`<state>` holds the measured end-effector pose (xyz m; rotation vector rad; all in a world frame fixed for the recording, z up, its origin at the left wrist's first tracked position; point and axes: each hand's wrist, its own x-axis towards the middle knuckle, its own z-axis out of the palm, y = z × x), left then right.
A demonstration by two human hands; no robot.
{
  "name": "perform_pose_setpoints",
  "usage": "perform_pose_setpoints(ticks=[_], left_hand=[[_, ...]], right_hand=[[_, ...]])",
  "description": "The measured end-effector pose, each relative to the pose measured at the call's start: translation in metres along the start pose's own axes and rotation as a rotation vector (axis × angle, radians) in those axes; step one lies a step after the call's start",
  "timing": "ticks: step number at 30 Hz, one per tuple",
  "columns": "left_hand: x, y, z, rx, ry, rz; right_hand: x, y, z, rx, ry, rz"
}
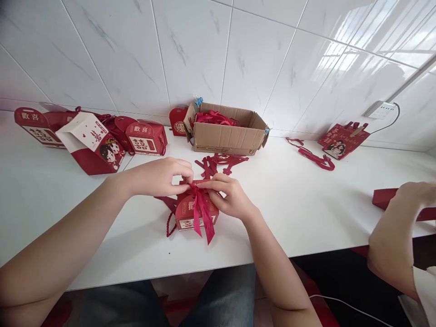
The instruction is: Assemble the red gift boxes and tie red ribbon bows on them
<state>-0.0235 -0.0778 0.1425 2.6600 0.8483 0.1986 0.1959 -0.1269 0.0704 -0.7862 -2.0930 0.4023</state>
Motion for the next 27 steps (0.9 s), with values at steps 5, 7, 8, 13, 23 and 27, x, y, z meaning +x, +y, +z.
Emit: perform_pose_setpoints(ticks=[5, 7, 8, 13, 23, 27], left_hand=[[-0.004, 0.002, -0.003, -0.003, -0.022, -0.034], [-0.005, 0.001, -0.004, -0.013, -0.028, -0.045], [-0.006, 0.0, -0.004, -0.014, -0.03, -0.045], [-0.007, 0.002, -0.006, 0.007, -0.057, -0.055], [0.0, 0.004, 0.0, 0.094, 0.002, -0.002], [0.002, 0.0, 0.002, 0.125, 0.032, 0.016]], right_hand=[[-0.001, 0.001, -0.003, 0.022, -0.055, -0.056], [-0.001, 0.0, -0.006, 0.039, -0.087, -0.07], [-0.001, 0.0, -0.007, 0.046, -0.099, -0.079], [-0.001, 0.0, -0.008, 0.037, -0.108, -0.132], [0.0, -0.002, -0.009, -0.005, -0.255, -0.142], [0.001, -0.006, -0.011, -0.037, -0.275, -0.177]])
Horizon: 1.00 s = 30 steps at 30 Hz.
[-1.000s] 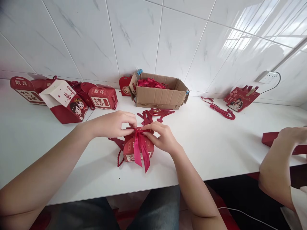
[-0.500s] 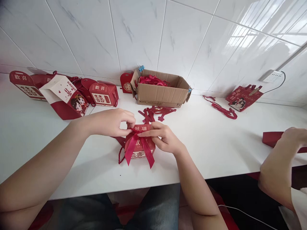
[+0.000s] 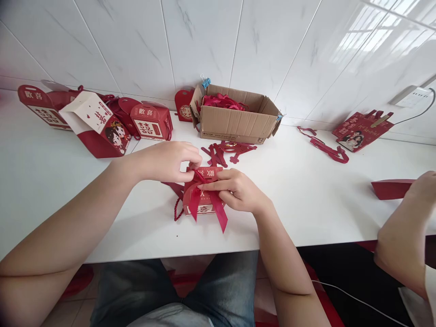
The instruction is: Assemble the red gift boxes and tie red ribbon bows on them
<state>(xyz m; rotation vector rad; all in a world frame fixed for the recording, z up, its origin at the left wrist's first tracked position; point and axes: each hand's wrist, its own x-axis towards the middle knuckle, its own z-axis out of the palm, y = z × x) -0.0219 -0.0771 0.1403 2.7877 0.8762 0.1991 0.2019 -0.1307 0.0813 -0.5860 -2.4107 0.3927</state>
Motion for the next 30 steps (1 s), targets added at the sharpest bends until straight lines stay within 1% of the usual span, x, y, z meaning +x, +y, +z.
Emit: perform_pose_setpoints(ticks=[3, 6, 9, 14, 19, 22, 26, 30], left_hand=[[-0.001, 0.0, -0.001, -0.016, 0.0, -0.017], [-0.003, 0.001, -0.002, -0.054, -0.024, -0.054], [-0.004, -0.001, -0.001, -0.123, -0.033, -0.06], [-0.001, -0.008, 0.002, -0.208, -0.028, 0.039], [0.002, -0.01, 0.003, -0.315, -0.018, 0.096], [0.002, -0.011, 0.005, -0.37, -0.071, 0.118], [0.002, -0.013, 0.007, -0.36, -0.138, 0.091], [0.003, -0.016, 0.006, -0.363, -0.164, 0.075]], right_hand=[[-0.001, -0.002, 0.0, 0.007, 0.036, -0.016], [-0.005, -0.002, -0.001, -0.009, 0.09, 0.049], [-0.007, -0.001, -0.001, -0.029, 0.115, 0.114], [-0.005, 0.0, -0.001, -0.051, 0.152, 0.118], [-0.002, -0.002, 0.0, -0.061, 0.155, 0.132], [-0.003, -0.001, 0.002, -0.046, 0.155, 0.115], [-0.004, 0.002, 0.002, -0.075, 0.221, 0.085], [-0.003, 0.002, 0.002, -0.046, 0.203, 0.085]])
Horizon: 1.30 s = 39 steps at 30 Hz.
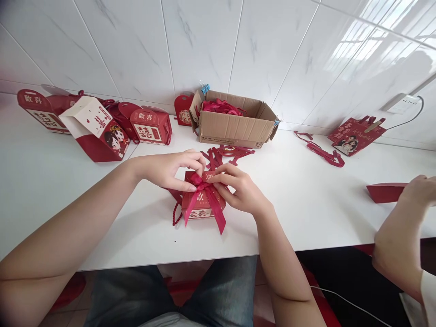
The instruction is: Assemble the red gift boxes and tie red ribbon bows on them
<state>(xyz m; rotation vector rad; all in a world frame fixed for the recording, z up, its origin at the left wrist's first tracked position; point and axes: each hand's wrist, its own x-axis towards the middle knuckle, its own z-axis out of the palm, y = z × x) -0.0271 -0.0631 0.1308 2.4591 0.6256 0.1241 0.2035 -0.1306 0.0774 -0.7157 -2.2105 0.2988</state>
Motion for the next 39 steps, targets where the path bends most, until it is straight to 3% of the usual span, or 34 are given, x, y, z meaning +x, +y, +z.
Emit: perform_pose_setpoints(ticks=[7, 15, 19, 32, 39], left_hand=[[0.004, -0.003, 0.0014, 0.032, 0.07, -0.051], [0.0026, -0.0068, 0.0015, 0.067, 0.047, -0.082], [0.0016, -0.0037, 0.001, 0.013, 0.061, -0.094], [0.0025, -0.007, 0.0023, -0.008, 0.09, -0.049], [0.0028, -0.0052, 0.0006, -0.013, 0.039, -0.028]], right_hand=[[-0.0017, -0.0013, -0.002, 0.007, -0.084, 0.007], [-0.0041, -0.0032, -0.0083, 0.128, -0.277, 0.106], [-0.0042, -0.0046, -0.0084, 0.114, -0.251, 0.167], [-0.004, -0.0036, -0.0096, 0.129, -0.289, 0.068], [-0.0008, -0.0097, -0.0024, 0.043, -0.186, 0.136]])
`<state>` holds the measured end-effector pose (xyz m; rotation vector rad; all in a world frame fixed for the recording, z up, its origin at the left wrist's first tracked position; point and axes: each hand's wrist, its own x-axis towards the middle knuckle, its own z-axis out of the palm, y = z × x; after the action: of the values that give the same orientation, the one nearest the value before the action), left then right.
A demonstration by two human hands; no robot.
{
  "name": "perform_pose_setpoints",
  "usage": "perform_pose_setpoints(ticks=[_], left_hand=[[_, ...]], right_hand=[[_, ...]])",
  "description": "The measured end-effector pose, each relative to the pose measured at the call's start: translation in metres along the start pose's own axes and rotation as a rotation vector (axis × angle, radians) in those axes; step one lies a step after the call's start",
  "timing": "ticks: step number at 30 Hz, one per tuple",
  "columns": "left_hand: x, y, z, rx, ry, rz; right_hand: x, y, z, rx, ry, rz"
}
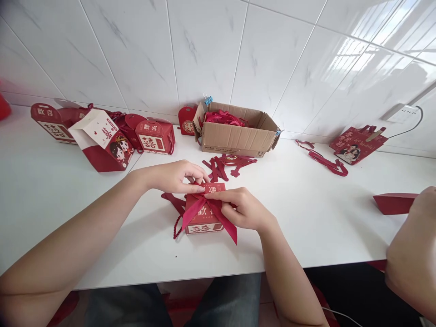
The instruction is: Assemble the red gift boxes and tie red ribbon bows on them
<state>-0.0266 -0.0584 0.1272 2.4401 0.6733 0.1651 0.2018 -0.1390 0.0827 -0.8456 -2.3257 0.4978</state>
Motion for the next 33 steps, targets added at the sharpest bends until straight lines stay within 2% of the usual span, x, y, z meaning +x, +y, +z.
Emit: perform_pose_setpoints(ticks=[3, 6, 10, 15, 19, 33], left_hand=[[-0.002, 0.001, -0.002, 0.009, 0.004, -0.028], [-0.003, 0.002, -0.003, 0.016, 0.012, -0.055], [-0.003, 0.0, -0.005, 0.029, 0.036, -0.036], [0.0, -0.007, -0.004, 0.044, 0.036, -0.006], [0.003, -0.014, -0.002, 0.046, 0.045, 0.033], [0.007, -0.021, 0.0, 0.084, 0.063, 0.094]], right_hand=[[0.001, 0.001, 0.005, -0.007, 0.066, -0.026], [0.0, 0.003, 0.006, -0.005, 0.079, -0.018], [0.001, 0.002, 0.005, -0.047, 0.026, 0.0], [0.002, -0.004, 0.002, -0.099, -0.104, 0.099], [0.002, -0.004, -0.002, -0.103, -0.168, 0.106], [-0.001, -0.002, -0.006, -0.193, -0.163, 0.053]])
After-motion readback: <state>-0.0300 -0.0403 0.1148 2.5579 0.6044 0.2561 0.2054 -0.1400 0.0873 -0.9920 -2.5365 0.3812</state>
